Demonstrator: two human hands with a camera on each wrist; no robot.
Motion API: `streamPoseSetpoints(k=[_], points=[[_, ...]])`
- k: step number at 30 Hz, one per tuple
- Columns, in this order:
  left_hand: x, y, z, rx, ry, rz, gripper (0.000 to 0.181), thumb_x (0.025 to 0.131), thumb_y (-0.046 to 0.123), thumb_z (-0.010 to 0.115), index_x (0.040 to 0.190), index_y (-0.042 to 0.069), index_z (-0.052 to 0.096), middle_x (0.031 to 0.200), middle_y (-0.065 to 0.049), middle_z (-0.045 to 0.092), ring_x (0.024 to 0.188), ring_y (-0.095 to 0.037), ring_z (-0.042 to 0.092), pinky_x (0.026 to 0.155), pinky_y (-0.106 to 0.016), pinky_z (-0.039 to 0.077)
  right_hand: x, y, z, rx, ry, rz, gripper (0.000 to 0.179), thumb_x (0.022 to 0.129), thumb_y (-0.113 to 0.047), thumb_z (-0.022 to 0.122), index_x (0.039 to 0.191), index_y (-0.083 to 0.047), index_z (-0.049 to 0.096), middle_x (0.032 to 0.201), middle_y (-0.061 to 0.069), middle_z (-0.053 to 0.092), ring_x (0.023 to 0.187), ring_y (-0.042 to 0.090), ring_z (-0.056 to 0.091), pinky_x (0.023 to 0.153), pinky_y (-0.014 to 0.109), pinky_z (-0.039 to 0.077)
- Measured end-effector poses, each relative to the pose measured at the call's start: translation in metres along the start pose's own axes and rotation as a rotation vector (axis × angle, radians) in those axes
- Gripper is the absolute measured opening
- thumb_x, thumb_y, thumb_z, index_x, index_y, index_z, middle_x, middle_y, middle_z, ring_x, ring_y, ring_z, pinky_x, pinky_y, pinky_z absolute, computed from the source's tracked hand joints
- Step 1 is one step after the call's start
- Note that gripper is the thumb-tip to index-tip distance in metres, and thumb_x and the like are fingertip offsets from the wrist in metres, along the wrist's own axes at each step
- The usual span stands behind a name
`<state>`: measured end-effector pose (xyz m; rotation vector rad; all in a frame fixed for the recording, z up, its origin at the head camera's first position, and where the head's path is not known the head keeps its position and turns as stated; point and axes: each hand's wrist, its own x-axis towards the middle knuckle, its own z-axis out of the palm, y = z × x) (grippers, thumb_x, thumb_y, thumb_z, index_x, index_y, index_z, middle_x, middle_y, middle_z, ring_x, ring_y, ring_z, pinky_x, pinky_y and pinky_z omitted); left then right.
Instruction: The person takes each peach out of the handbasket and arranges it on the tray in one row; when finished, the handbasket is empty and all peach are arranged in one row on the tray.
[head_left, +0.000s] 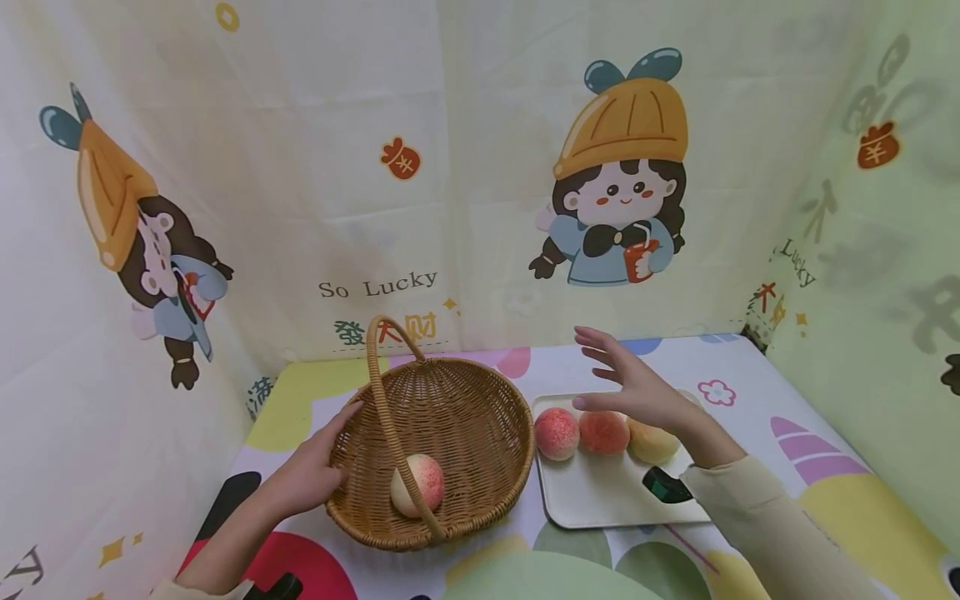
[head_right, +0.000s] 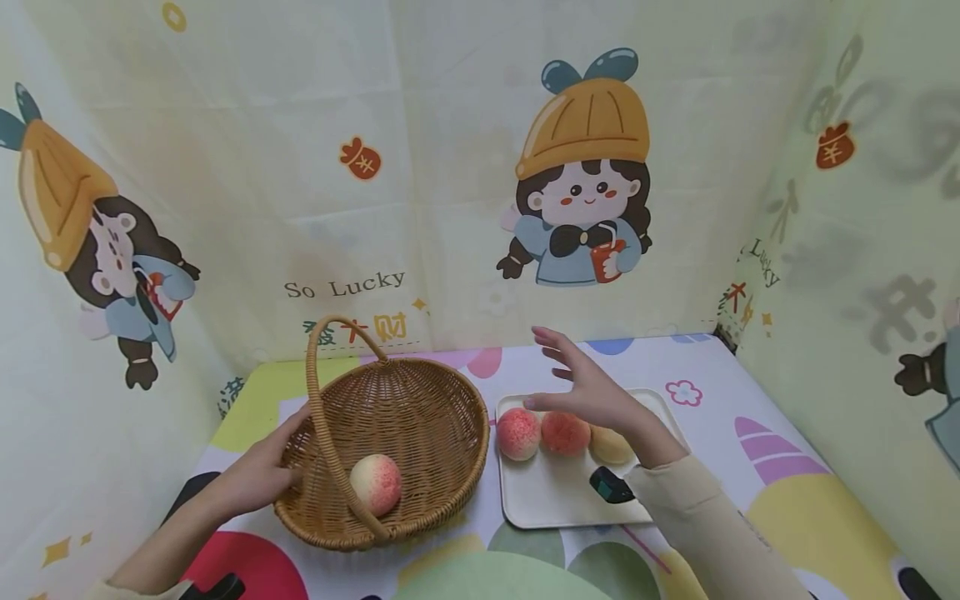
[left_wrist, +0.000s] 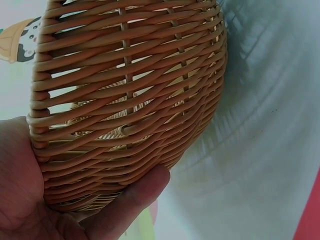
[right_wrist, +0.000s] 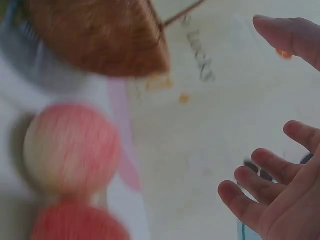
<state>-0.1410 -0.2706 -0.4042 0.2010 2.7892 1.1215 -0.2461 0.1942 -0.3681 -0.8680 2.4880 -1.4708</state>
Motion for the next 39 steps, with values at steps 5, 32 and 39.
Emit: streamPoseSetpoints(k=[5, 32, 39], points=[[-0.002, 0.0, 0.0, -0.007, -0.003, 0.014, 0.093, 0.077, -0.015, 0.056, 0.16, 0.008, 0.022, 0.159, -0.029, 0.025, 0.137, -0.052, 0.036, 0.087, -0.05, 0.052, 0.028, -0.034, 0.029, 0.118, -0.053, -0.071, 0.094, 0.084, -0.02, 0.082, 0.159, -0.029, 0.027, 0.162, 0.003, 0.031, 0.147, 0.03, 0.031, 0.11, 0.054, 0.035], [0.0, 0.005, -0.005, 0.018, 0.007, 0.041, 0.094, 0.073, -0.016, 0.054, 0.159, 0.003, 0.023, 0.159, -0.029, 0.026, 0.137, -0.049, 0.037, 0.09, -0.053, 0.05, 0.068, -0.063, 0.161, 0.058, -0.389, 0.02, 0.076, 0.085, -0.027, 0.082, 0.15, -0.016, 0.045, 0.148, 0.002, 0.049, 0.129, 0.035, 0.052, 0.099, 0.04, 0.048], [-0.002, 0.002, -0.003, -0.004, -0.002, 0.03, 0.095, 0.072, -0.016, 0.054, 0.16, 0.004, 0.023, 0.159, -0.029, 0.026, 0.136, -0.048, 0.039, 0.085, -0.047, 0.051, 0.068, -0.062, 0.177, -0.052, -0.496, 0.048, 0.074, 0.086, -0.028, 0.08, 0.15, -0.012, 0.045, 0.15, 0.009, 0.048, 0.131, 0.033, 0.052, 0.1, 0.037, 0.047]])
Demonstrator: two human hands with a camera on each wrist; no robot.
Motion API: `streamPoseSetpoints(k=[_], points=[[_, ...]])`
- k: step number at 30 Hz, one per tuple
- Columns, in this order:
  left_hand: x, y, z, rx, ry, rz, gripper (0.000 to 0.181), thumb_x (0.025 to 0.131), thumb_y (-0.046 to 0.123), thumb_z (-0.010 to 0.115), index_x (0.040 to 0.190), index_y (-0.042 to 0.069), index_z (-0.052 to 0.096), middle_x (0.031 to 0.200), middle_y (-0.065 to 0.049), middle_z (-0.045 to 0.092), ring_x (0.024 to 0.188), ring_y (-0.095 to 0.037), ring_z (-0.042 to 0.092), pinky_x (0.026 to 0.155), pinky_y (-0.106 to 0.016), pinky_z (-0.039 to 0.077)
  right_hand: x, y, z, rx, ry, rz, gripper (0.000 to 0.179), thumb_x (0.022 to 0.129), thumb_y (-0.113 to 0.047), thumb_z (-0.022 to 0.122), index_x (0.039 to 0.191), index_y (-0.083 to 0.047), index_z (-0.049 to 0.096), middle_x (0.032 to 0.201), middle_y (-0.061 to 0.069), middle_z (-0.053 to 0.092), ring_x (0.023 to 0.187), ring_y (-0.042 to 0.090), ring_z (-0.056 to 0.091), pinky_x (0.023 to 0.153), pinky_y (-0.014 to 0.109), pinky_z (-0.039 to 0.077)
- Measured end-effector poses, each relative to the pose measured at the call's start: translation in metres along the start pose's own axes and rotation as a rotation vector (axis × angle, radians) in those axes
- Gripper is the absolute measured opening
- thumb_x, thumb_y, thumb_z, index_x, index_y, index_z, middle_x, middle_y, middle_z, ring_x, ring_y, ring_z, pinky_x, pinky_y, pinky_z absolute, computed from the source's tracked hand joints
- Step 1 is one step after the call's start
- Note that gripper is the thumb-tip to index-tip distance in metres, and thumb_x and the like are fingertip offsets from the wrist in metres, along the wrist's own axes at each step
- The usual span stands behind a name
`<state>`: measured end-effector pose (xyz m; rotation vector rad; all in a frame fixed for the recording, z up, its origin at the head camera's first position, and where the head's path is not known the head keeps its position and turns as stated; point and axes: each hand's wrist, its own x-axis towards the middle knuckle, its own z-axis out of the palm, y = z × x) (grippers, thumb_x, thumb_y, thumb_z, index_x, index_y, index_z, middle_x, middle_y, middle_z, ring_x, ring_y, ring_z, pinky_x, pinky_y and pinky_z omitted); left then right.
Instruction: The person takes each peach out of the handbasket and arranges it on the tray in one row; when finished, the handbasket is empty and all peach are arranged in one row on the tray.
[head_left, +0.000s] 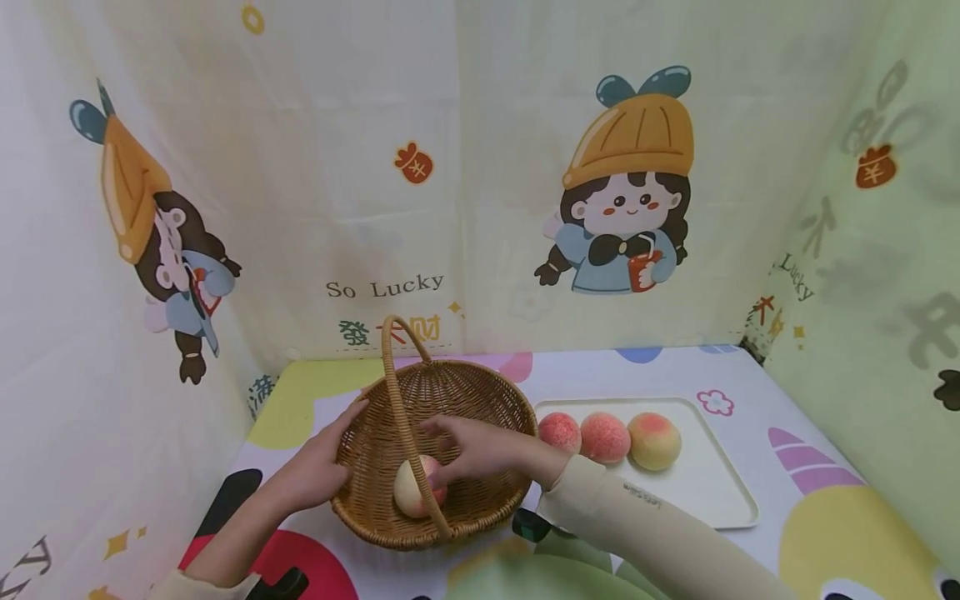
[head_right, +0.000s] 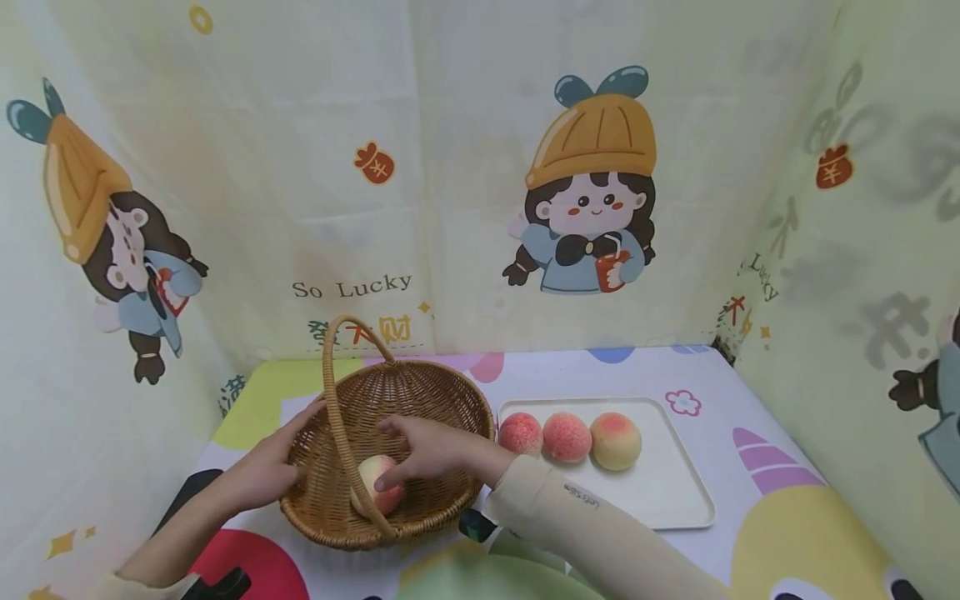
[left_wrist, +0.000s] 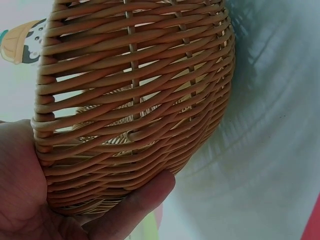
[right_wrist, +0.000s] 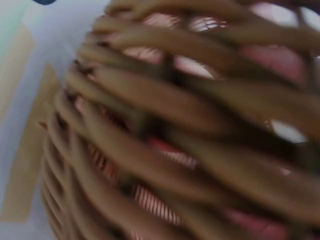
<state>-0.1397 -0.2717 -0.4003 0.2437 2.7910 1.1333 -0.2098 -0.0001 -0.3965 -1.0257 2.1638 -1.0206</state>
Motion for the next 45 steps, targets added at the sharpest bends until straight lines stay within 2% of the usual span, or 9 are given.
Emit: streamPoseSetpoints(k=[4, 8, 12, 17, 22, 25, 32, 39, 45], points=[[0.0, -0.001, 0.001, -0.005, -0.002, -0.002, 0.095, 0.072, -0.016, 0.054, 0.16, 0.004, 0.023, 0.16, -0.028, 0.026, 0.136, -0.048, 0.038, 0.085, -0.047, 0.051, 0.001, 0.001, 0.007, -0.07, -0.064, -0.027, 0.072, 0.086, -0.025, 0.079, 0.148, -0.01, 0.046, 0.145, 0.003, 0.053, 0.129, 0.021, 0.054, 0.1, 0.03, 0.044], [0.001, -0.002, 0.002, 0.009, 0.002, 0.004, 0.094, 0.072, -0.016, 0.054, 0.159, 0.004, 0.023, 0.159, -0.028, 0.027, 0.136, -0.047, 0.039, 0.085, -0.047, 0.051, 0.002, 0.0, 0.011, -0.217, -0.118, -0.105, 0.059, 0.087, -0.027, 0.078, 0.138, -0.012, 0.051, 0.121, -0.006, 0.06, 0.112, 0.007, 0.056, 0.092, 0.023, 0.045], [0.0, -0.001, 0.001, 0.019, 0.008, 0.013, 0.094, 0.072, -0.016, 0.054, 0.159, 0.004, 0.024, 0.159, -0.028, 0.027, 0.136, -0.047, 0.039, 0.087, -0.048, 0.05, 0.0, -0.003, 0.014, -0.322, -0.095, -0.113, 0.054, 0.084, -0.026, 0.082, 0.128, -0.017, 0.051, 0.104, -0.009, 0.058, 0.093, 0.005, 0.055, 0.081, 0.021, 0.045], [0.0, -0.001, 0.002, 0.022, 0.011, 0.009, 0.094, 0.072, -0.015, 0.054, 0.159, 0.005, 0.023, 0.159, -0.028, 0.027, 0.136, -0.048, 0.04, 0.088, -0.049, 0.051, -0.001, -0.002, 0.017, -0.337, -0.03, -0.074, 0.058, 0.079, -0.024, 0.087, 0.124, -0.019, 0.05, 0.111, -0.006, 0.06, 0.091, 0.004, 0.055, 0.081, 0.021, 0.045], [0.001, -0.002, 0.002, 0.018, 0.007, -0.013, 0.093, 0.075, -0.015, 0.054, 0.16, 0.006, 0.023, 0.159, -0.028, 0.027, 0.136, -0.049, 0.04, 0.087, -0.051, 0.052, -0.002, -0.001, 0.018, -0.394, -0.001, -0.046, 0.065, 0.076, -0.029, 0.089, 0.13, -0.018, 0.055, 0.117, -0.007, 0.06, 0.102, 0.004, 0.054, 0.088, 0.022, 0.044], [0.001, -0.002, 0.002, 0.019, 0.009, -0.022, 0.093, 0.075, -0.014, 0.053, 0.16, 0.007, 0.023, 0.16, -0.027, 0.027, 0.136, -0.049, 0.04, 0.088, -0.053, 0.052, -0.002, 0.0, 0.019, -0.432, -0.002, -0.021, 0.067, 0.074, -0.033, 0.09, 0.132, -0.021, 0.059, 0.116, -0.01, 0.061, 0.106, 0.004, 0.054, 0.089, 0.023, 0.044], [0.001, -0.002, 0.004, 0.012, 0.012, -0.029, 0.093, 0.075, -0.015, 0.053, 0.16, 0.007, 0.023, 0.159, -0.028, 0.027, 0.135, -0.049, 0.041, 0.086, -0.052, 0.053, -0.004, -0.002, 0.018, -0.481, 0.035, 0.0, 0.06, 0.069, -0.038, 0.092, 0.121, -0.027, 0.064, 0.102, -0.017, 0.063, 0.092, 0.004, 0.056, 0.079, 0.023, 0.046], [0.001, -0.001, 0.003, 0.004, 0.003, -0.035, 0.094, 0.074, -0.014, 0.054, 0.16, 0.007, 0.023, 0.159, -0.028, 0.028, 0.133, -0.048, 0.042, 0.082, -0.047, 0.054, -0.015, 0.0, -0.005, -0.371, 0.173, -0.041, 0.063, 0.067, -0.045, 0.09, 0.122, -0.026, 0.067, 0.1, -0.016, 0.066, 0.087, 0.005, 0.06, 0.074, 0.026, 0.049], [0.0, -0.001, 0.002, 0.002, -0.006, -0.029, 0.093, 0.075, -0.015, 0.054, 0.16, 0.007, 0.022, 0.159, -0.028, 0.027, 0.136, -0.049, 0.039, 0.085, -0.049, 0.052, -0.035, 0.005, -0.031, 0.017, 0.271, -0.092, 0.054, 0.072, -0.027, 0.086, 0.122, -0.023, 0.067, 0.113, -0.007, 0.066, 0.095, 0.011, 0.067, 0.08, 0.032, 0.055]])
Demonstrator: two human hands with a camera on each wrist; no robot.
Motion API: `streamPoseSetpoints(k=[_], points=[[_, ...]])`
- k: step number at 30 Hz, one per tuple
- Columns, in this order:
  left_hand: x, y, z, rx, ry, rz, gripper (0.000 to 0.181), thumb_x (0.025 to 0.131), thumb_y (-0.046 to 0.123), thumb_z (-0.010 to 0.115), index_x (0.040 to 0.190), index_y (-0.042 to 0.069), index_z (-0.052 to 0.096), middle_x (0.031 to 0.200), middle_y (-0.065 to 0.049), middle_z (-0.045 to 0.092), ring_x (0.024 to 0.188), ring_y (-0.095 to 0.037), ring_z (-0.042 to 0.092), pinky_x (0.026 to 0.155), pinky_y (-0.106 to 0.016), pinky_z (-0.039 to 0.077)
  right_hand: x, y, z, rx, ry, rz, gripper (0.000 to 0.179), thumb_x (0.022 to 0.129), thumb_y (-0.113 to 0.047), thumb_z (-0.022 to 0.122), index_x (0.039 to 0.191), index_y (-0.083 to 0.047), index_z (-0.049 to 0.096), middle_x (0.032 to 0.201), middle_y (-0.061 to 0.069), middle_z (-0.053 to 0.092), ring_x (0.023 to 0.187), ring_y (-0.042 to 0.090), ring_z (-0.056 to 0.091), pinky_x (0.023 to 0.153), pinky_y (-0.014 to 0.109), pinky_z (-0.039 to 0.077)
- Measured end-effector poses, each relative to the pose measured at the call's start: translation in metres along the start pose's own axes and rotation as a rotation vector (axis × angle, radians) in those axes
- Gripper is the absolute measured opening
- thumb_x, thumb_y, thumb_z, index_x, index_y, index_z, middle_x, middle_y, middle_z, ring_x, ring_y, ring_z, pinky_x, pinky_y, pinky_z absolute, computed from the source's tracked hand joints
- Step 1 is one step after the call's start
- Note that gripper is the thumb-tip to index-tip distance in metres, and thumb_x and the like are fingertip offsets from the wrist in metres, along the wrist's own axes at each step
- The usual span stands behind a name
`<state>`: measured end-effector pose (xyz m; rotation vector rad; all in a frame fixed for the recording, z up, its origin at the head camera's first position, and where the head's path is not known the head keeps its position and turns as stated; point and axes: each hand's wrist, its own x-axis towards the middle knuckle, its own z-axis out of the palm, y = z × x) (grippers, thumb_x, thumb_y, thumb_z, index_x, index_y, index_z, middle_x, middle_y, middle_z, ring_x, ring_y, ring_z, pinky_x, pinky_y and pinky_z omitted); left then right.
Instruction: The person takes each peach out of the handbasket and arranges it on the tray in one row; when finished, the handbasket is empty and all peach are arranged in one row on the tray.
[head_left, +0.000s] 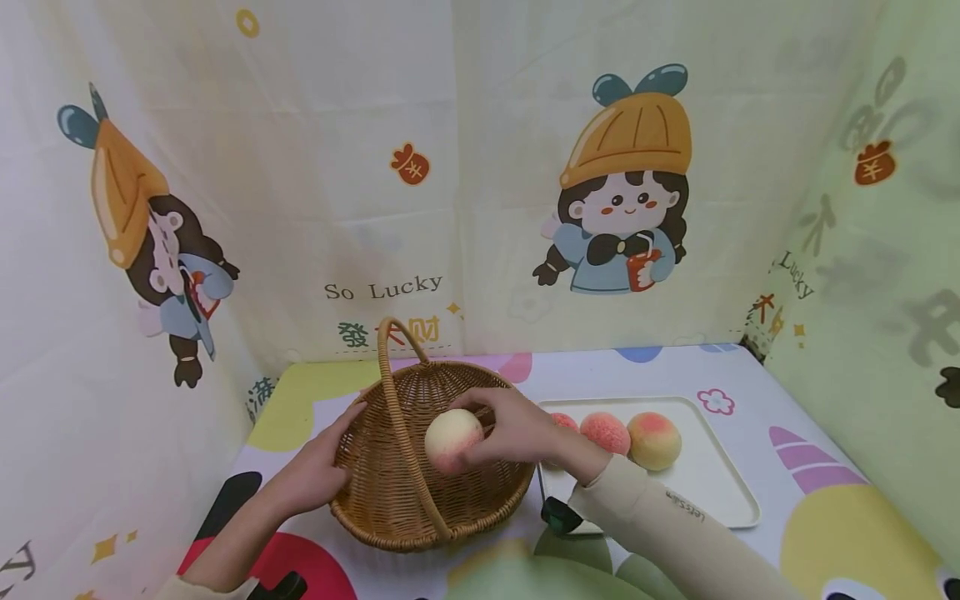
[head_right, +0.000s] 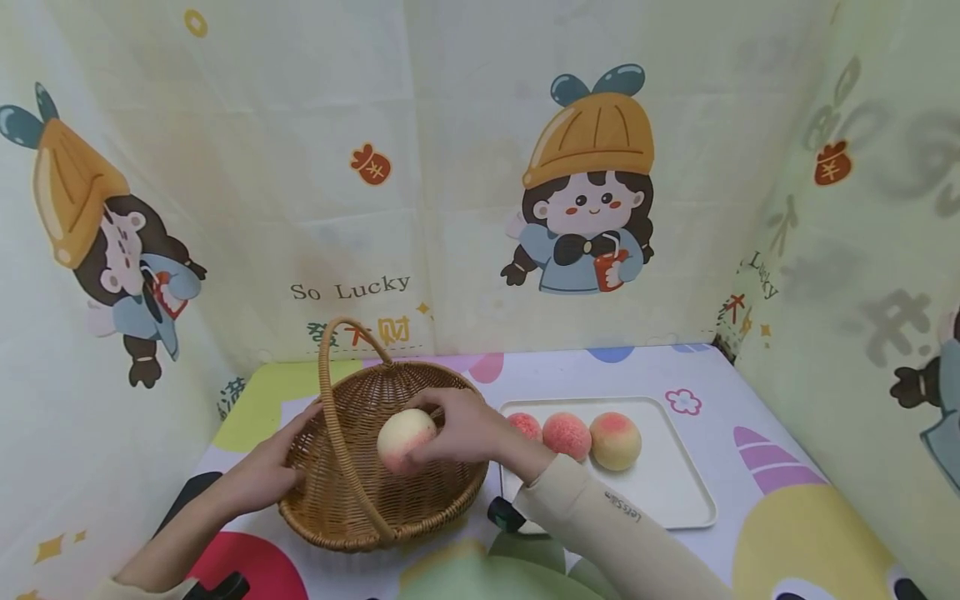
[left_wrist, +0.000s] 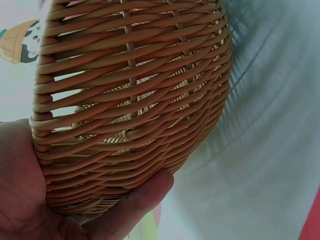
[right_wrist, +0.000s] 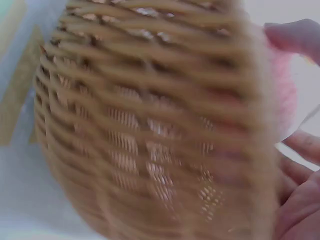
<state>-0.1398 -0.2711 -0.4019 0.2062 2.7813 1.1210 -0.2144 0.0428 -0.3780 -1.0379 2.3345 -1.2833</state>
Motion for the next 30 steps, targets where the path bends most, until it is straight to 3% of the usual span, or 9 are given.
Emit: streamPoseSetpoints(k=[2, 5, 11, 17, 20, 25, 27, 30], points=[[0.0, 0.0, 0.0, -0.005, -0.004, -0.003, 0.094, 0.075, -0.015, 0.054, 0.16, 0.007, 0.022, 0.159, -0.028, 0.026, 0.136, -0.049, 0.039, 0.086, -0.05, 0.052, -0.007, 0.003, -0.011, 0.138, 0.029, -0.019, 0.053, 0.075, -0.022, 0.084, 0.125, -0.017, 0.066, 0.117, -0.001, 0.067, 0.097, 0.017, 0.069, 0.082, 0.035, 0.056], [0.001, 0.001, 0.0, -0.01, -0.005, -0.006, 0.094, 0.075, -0.015, 0.055, 0.16, 0.007, 0.022, 0.16, -0.028, 0.025, 0.137, -0.049, 0.038, 0.087, -0.051, 0.052, -0.019, 0.009, -0.028, 0.26, 0.082, -0.04, 0.054, 0.079, -0.017, 0.083, 0.129, -0.009, 0.065, 0.12, 0.007, 0.066, 0.1, 0.025, 0.069, 0.085, 0.039, 0.055], [0.0, 0.001, 0.001, -0.006, -0.003, -0.009, 0.094, 0.075, -0.015, 0.054, 0.16, 0.006, 0.022, 0.16, -0.029, 0.025, 0.137, -0.05, 0.037, 0.088, -0.053, 0.052, -0.053, 0.027, -0.059, 0.367, 0.193, 0.01, 0.053, 0.085, -0.013, 0.079, 0.134, -0.006, 0.061, 0.126, 0.013, 0.063, 0.109, 0.032, 0.065, 0.089, 0.039, 0.053], [0.0, 0.002, 0.002, -0.011, -0.002, -0.001, 0.094, 0.074, -0.015, 0.055, 0.16, 0.006, 0.023, 0.158, -0.031, 0.028, 0.133, -0.05, 0.042, 0.083, -0.051, 0.054, -0.093, 0.051, -0.087, 0.287, 0.337, 0.071, 0.048, 0.094, -0.018, 0.07, 0.138, -0.006, 0.056, 0.134, 0.015, 0.057, 0.115, 0.035, 0.059, 0.091, 0.038, 0.052], [-0.001, 0.001, 0.002, -0.014, -0.001, -0.004, 0.094, 0.074, -0.016, 0.055, 0.16, 0.006, 0.023, 0.158, -0.03, 0.028, 0.133, -0.05, 0.042, 0.083, -0.05, 0.054, -0.114, 0.067, -0.103, 0.223, 0.422, 0.156, 0.048, 0.097, -0.024, 0.065, 0.141, -0.01, 0.053, 0.139, 0.016, 0.052, 0.118, 0.036, 0.056, 0.091, 0.036, 0.051], [-0.001, 0.001, 0.002, -0.021, -0.005, -0.007, 0.093, 0.076, -0.016, 0.055, 0.16, 0.006, 0.022, 0.158, -0.03, 0.027, 0.134, -0.051, 0.041, 0.083, -0.051, 0.054, -0.15, 0.091, -0.125, 0.13, 0.529, 0.292, 0.051, 0.1, -0.032, 0.062, 0.142, -0.006, 0.048, 0.139, 0.018, 0.049, 0.106, 0.017, 0.064, 0.087, 0.032, 0.053], [0.0, 0.0, 0.002, -0.022, -0.009, -0.006, 0.093, 0.076, -0.015, 0.055, 0.16, 0.006, 0.021, 0.158, -0.03, 0.026, 0.134, -0.051, 0.04, 0.083, -0.051, 0.054, -0.164, 0.101, -0.131, 0.121, 0.574, 0.32, 0.051, 0.1, -0.032, 0.063, 0.14, -0.004, 0.047, 0.131, 0.014, 0.054, 0.097, 0.008, 0.065, 0.084, 0.029, 0.054], [0.0, -0.001, 0.001, -0.022, -0.011, -0.006, 0.094, 0.076, -0.015, 0.054, 0.161, 0.006, 0.02, 0.159, -0.03, 0.025, 0.134, -0.051, 0.04, 0.082, -0.05, 0.055, -0.179, 0.115, -0.136, 0.162, 0.646, 0.339, 0.048, 0.1, -0.027, 0.064, 0.136, 0.0, 0.047, 0.117, 0.004, 0.058, 0.089, 0.006, 0.068, 0.078, 0.026, 0.056]])
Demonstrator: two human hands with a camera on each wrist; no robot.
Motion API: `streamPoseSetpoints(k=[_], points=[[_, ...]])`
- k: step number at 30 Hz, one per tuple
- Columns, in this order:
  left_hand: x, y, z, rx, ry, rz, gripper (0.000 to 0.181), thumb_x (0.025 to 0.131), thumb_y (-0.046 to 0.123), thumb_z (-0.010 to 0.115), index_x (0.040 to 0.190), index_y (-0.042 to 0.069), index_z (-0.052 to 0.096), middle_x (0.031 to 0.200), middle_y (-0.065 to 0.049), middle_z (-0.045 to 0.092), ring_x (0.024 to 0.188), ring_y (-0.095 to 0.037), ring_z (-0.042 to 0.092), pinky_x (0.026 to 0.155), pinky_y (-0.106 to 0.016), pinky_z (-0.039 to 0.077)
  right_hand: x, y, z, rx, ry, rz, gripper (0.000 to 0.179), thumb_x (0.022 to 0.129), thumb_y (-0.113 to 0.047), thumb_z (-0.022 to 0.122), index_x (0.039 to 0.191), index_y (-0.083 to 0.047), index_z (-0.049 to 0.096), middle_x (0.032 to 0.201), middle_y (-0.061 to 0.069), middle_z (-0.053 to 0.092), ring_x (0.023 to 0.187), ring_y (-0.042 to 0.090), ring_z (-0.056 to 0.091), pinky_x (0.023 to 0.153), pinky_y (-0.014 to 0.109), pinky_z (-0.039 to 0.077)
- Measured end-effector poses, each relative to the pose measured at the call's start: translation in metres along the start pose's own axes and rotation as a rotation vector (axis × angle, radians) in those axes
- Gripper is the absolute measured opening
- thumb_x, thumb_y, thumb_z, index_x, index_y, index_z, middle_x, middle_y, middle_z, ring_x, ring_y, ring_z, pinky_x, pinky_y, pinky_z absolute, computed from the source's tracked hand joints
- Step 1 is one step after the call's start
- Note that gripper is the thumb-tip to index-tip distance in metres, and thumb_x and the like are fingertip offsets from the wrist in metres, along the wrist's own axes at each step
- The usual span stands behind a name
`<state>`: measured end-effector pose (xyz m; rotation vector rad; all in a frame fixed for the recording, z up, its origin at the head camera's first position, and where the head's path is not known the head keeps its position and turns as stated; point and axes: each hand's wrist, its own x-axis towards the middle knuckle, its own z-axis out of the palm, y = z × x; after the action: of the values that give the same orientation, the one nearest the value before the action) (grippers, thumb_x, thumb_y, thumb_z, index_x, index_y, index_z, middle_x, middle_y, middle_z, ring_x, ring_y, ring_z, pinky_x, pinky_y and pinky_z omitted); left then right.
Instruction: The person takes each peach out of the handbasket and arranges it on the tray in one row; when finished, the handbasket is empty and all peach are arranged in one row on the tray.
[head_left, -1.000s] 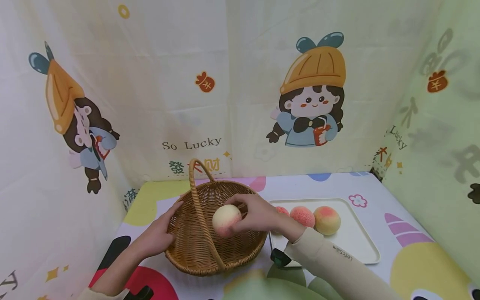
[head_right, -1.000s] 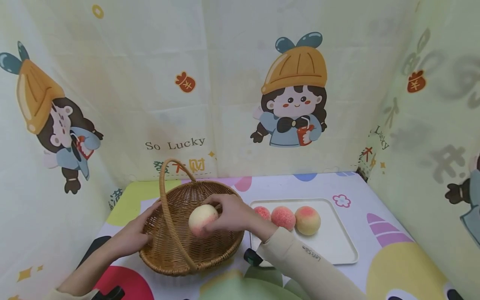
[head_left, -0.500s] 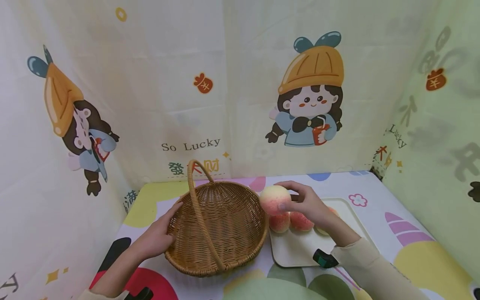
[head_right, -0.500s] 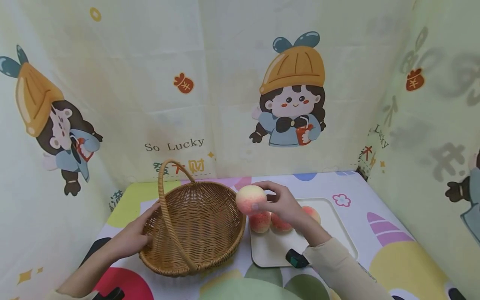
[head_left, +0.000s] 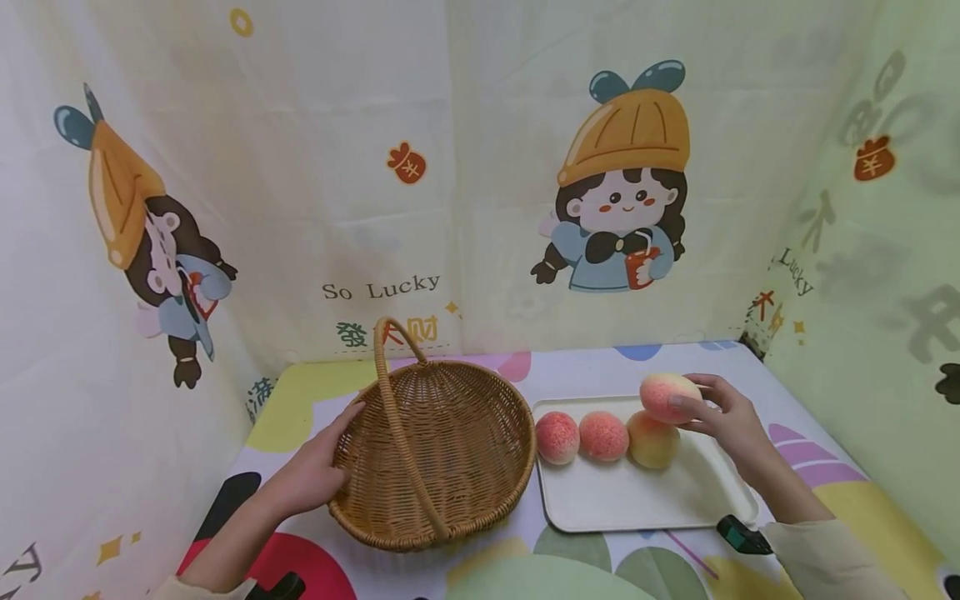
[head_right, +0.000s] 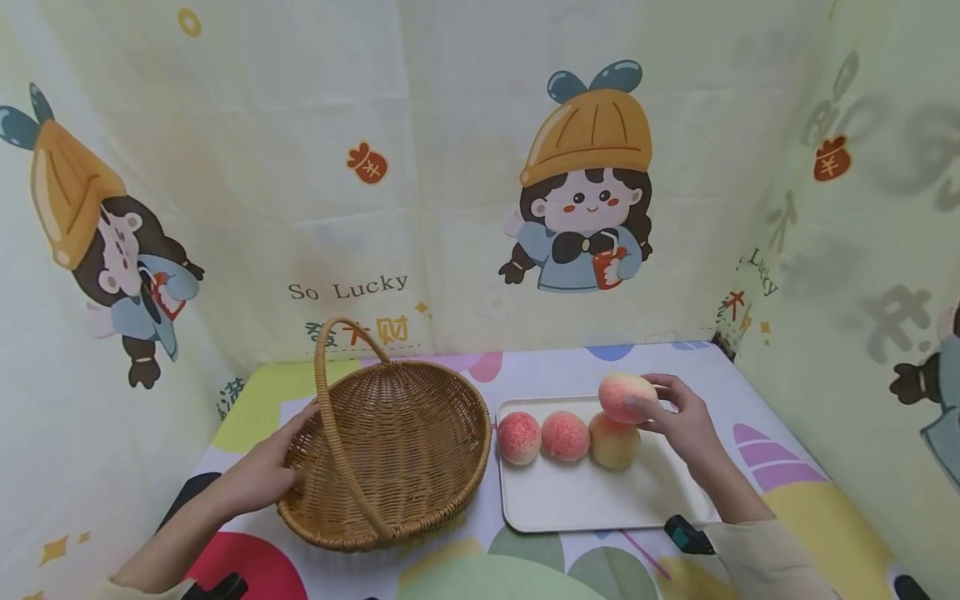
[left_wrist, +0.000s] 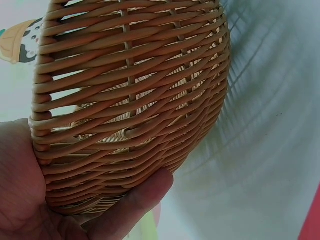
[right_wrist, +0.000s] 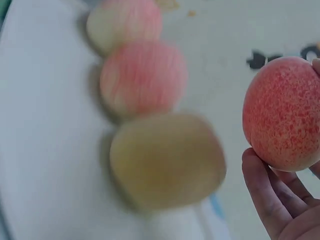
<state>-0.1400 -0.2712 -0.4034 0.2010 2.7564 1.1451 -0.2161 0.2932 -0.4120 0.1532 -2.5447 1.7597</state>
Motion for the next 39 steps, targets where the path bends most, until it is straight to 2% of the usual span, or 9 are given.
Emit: streamPoseSetpoints(k=[3, 7, 11, 15, 19, 24, 29, 35, 39], points=[[0.0, 0.001, -0.001, 0.004, 0.002, 0.003, 0.094, 0.075, -0.016, 0.054, 0.16, 0.006, 0.02, 0.159, -0.03, 0.025, 0.134, -0.051, 0.039, 0.081, -0.049, 0.055, -0.003, 0.013, -0.01, 0.013, 0.064, 0.029, 0.048, 0.099, -0.026, 0.066, 0.133, 0.002, 0.046, 0.109, 0.001, 0.057, 0.081, 0.007, 0.07, 0.074, 0.026, 0.057], [-0.001, 0.001, 0.0, 0.004, 0.002, -0.003, 0.094, 0.076, -0.015, 0.055, 0.16, 0.006, 0.021, 0.159, -0.031, 0.025, 0.134, -0.051, 0.039, 0.081, -0.049, 0.055, -0.008, 0.026, -0.018, -0.065, 0.117, 0.091, 0.063, 0.098, -0.035, 0.066, 0.139, 0.006, 0.041, 0.122, 0.02, 0.054, 0.077, 0.005, 0.068, 0.071, 0.03, 0.058], [-0.001, 0.001, 0.001, 0.0, 0.001, -0.008, 0.093, 0.077, -0.014, 0.056, 0.16, 0.007, 0.021, 0.158, -0.031, 0.025, 0.134, -0.051, 0.04, 0.081, -0.049, 0.055, -0.014, 0.033, -0.023, -0.179, 0.12, 0.168, 0.081, 0.096, -0.046, 0.065, 0.144, 0.011, 0.034, 0.134, 0.036, 0.044, 0.077, 0.011, 0.069, 0.069, 0.035, 0.059], [-0.002, 0.0, 0.001, 0.002, 0.005, 0.002, 0.094, 0.076, -0.014, 0.057, 0.16, 0.006, 0.021, 0.158, -0.031, 0.026, 0.133, -0.051, 0.041, 0.082, -0.049, 0.054, -0.017, 0.036, -0.027, -0.285, 0.103, 0.216, 0.09, 0.094, -0.056, 0.063, 0.145, 0.012, 0.033, 0.136, 0.039, 0.042, 0.075, 0.024, 0.072, 0.065, 0.034, 0.058], [-0.002, 0.0, 0.0, 0.01, 0.009, 0.008, 0.094, 0.075, -0.014, 0.057, 0.16, 0.006, 0.022, 0.158, -0.031, 0.027, 0.133, -0.049, 0.041, 0.084, -0.048, 0.053, -0.018, 0.036, -0.029, -0.355, 0.071, 0.235, 0.096, 0.093, -0.061, 0.06, 0.144, 0.015, 0.031, 0.134, 0.041, 0.046, 0.076, 0.027, 0.073, 0.063, 0.035, 0.058], [-0.002, 0.0, 0.0, 0.023, 0.01, 0.002, 0.095, 0.074, -0.015, 0.057, 0.16, 0.006, 0.021, 0.158, -0.031, 0.026, 0.135, -0.05, 0.039, 0.084, -0.048, 0.053, -0.017, 0.035, -0.033, -0.484, 0.006, 0.283, 0.096, 0.093, -0.069, 0.051, 0.138, 0.015, 0.037, 0.112, 0.034, 0.064, 0.072, 0.023, 0.071, 0.061, 0.035, 0.055], [-0.003, 0.001, 0.0, 0.023, 0.009, -0.002, 0.095, 0.075, -0.015, 0.057, 0.16, 0.006, 0.02, 0.159, -0.031, 0.025, 0.136, -0.052, 0.038, 0.086, -0.053, 0.053, -0.017, 0.035, -0.037, -0.688, -0.07, 0.3, 0.088, 0.092, -0.074, 0.045, 0.121, 0.009, 0.051, 0.082, 0.009, 0.066, 0.069, 0.021, 0.061, 0.059, 0.035, 0.042], [-0.003, 0.002, 0.0, 0.013, 0.009, 0.004, 0.093, 0.076, -0.015, 0.056, 0.16, 0.006, 0.021, 0.158, -0.031, 0.026, 0.134, -0.052, 0.039, 0.087, -0.054, 0.053, -0.02, 0.03, -0.039, -0.806, -0.078, 0.286, 0.081, 0.09, -0.078, 0.044, 0.098, 0.001, 0.059, 0.077, 0.007, 0.058, 0.067, 0.024, 0.052, 0.054, 0.036, 0.036], [-0.002, 0.002, 0.0, 0.01, 0.007, -0.001, 0.093, 0.077, -0.015, 0.056, 0.16, 0.006, 0.021, 0.158, -0.031, 0.026, 0.134, -0.052, 0.04, 0.085, -0.053, 0.054, -0.022, 0.027, -0.045, -0.85, -0.112, 0.267, 0.081, 0.091, -0.077, 0.042, 0.096, 0.002, 0.061, 0.08, 0.009, 0.061, 0.068, 0.025, 0.053, 0.054, 0.036, 0.037]])
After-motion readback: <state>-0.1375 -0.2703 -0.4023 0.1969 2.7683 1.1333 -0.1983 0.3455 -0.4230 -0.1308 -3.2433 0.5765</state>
